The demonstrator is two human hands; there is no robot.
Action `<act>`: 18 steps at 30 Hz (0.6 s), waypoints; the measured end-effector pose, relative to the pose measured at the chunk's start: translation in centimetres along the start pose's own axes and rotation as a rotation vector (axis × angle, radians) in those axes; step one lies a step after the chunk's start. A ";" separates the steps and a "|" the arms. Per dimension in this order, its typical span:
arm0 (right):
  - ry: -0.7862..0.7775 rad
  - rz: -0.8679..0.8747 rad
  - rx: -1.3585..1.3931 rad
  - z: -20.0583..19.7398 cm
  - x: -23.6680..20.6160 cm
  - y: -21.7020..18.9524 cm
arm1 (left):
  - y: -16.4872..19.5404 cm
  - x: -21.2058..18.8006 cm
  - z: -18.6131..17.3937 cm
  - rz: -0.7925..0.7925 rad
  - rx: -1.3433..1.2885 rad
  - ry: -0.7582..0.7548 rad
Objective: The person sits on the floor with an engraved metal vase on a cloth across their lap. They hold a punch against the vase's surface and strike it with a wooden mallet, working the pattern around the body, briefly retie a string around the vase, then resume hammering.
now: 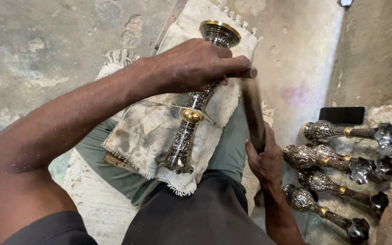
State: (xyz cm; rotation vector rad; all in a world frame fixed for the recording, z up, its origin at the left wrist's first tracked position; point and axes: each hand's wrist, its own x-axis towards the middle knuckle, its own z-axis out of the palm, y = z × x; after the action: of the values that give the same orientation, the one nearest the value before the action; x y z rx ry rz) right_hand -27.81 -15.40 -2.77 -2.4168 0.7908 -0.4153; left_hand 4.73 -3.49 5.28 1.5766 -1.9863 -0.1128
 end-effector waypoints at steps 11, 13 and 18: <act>0.000 -0.161 -0.161 -3.3 0.9 -1.2 | 0.3 0.9 0.2 0.037 0.125 0.006; 0.129 -0.247 -0.107 -3.5 0.6 -1.1 | 0.4 1.0 0.3 0.032 0.123 -0.008; 0.157 -0.034 0.155 -2.5 -0.3 -1.1 | 0.3 0.9 0.5 0.016 0.102 -0.009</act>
State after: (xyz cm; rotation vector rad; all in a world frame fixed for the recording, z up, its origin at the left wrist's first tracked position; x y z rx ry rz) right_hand -28.67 -15.44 -0.16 -2.2769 0.7549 -0.6616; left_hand 4.10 -4.36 5.41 1.6258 -2.0399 -0.0132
